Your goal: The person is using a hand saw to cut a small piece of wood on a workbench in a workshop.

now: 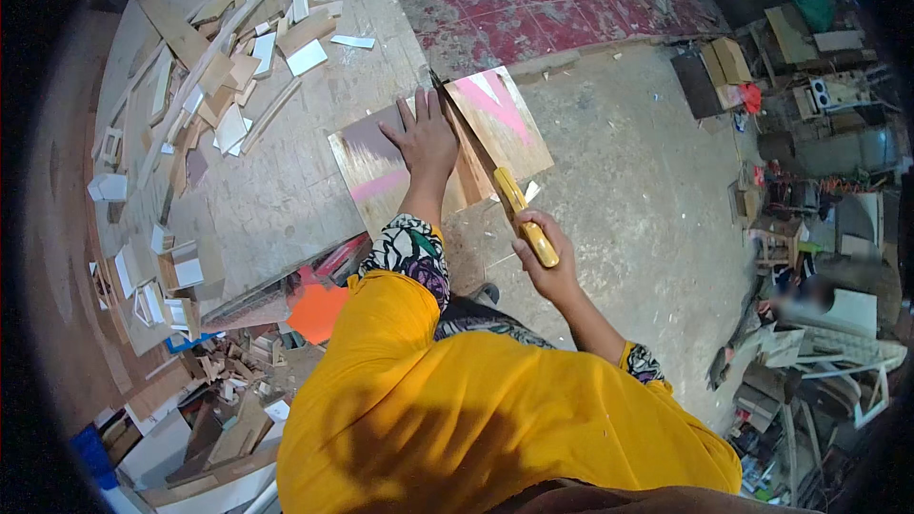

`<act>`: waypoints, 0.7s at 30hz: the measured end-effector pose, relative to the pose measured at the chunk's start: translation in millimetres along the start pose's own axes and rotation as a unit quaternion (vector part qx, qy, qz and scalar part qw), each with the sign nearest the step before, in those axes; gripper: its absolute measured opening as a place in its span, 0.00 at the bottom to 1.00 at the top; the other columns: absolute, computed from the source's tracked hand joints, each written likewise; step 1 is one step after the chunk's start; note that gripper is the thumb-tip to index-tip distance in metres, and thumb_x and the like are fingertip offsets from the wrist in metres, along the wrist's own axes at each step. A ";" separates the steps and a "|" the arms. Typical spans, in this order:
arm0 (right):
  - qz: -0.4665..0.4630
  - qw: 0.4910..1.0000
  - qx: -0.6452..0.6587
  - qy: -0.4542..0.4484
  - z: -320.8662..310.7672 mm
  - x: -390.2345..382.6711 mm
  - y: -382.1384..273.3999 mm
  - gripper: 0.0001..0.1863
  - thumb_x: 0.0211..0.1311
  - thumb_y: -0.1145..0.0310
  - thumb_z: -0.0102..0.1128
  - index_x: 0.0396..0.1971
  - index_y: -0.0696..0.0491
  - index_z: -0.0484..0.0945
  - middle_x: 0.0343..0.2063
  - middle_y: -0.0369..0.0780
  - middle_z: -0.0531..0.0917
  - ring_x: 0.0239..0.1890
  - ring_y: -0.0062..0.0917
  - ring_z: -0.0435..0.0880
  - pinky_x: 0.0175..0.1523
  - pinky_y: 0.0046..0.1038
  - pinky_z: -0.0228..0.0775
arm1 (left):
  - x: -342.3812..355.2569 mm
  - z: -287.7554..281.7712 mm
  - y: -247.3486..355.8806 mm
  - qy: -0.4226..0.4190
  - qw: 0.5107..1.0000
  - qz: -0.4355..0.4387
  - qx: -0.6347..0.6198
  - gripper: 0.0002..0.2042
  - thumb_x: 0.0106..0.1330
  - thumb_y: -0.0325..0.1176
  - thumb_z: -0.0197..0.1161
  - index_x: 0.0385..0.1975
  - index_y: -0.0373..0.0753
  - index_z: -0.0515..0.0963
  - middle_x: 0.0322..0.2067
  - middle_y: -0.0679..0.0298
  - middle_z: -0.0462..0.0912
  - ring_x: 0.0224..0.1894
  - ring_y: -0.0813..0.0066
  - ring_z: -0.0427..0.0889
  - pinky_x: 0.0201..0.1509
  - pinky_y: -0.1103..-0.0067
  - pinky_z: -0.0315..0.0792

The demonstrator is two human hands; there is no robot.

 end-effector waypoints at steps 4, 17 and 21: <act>0.077 0.996 0.048 -0.007 4.0 0.8 -0.2 0.17 0.56 0.76 0.60 0.47 0.55 0.71 0.44 0.43 0.79 0.49 0.31 0.78 0.55 0.27 0.66 | -5.3 6.8 -5.0 0.010 1.000 0.005 0.015 0.25 0.69 0.40 0.40 0.67 0.49 0.55 0.70 0.67 0.51 0.72 0.55 0.43 0.63 0.37 0.34; -0.076 0.992 -0.083 -0.060 19.2 -13.6 20.4 0.20 0.54 0.75 0.63 0.48 0.50 0.72 0.39 0.47 0.81 0.33 0.45 0.83 0.36 0.32 0.75 | -0.3 13.5 -1.5 -0.037 0.996 0.014 0.079 0.34 0.63 0.44 0.53 0.69 0.50 0.50 0.71 0.69 0.44 0.72 0.51 0.40 0.59 0.31 0.34; -0.038 0.996 -0.038 -0.069 25.9 -20.4 25.7 0.20 0.55 0.73 0.64 0.48 0.48 0.72 0.34 0.48 0.82 0.34 0.46 0.82 0.36 0.35 0.75 | 3.2 32.0 -9.2 -0.005 0.996 0.029 0.082 0.34 0.63 0.48 0.52 0.69 0.50 0.50 0.71 0.68 0.45 0.72 0.50 0.39 0.57 0.30 0.35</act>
Point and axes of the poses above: each hand's wrist, its own x-axis towards the middle knuckle, its own z-axis out of the palm, y = z × x, the point moved 5 cm from there along x, towards the middle knuckle
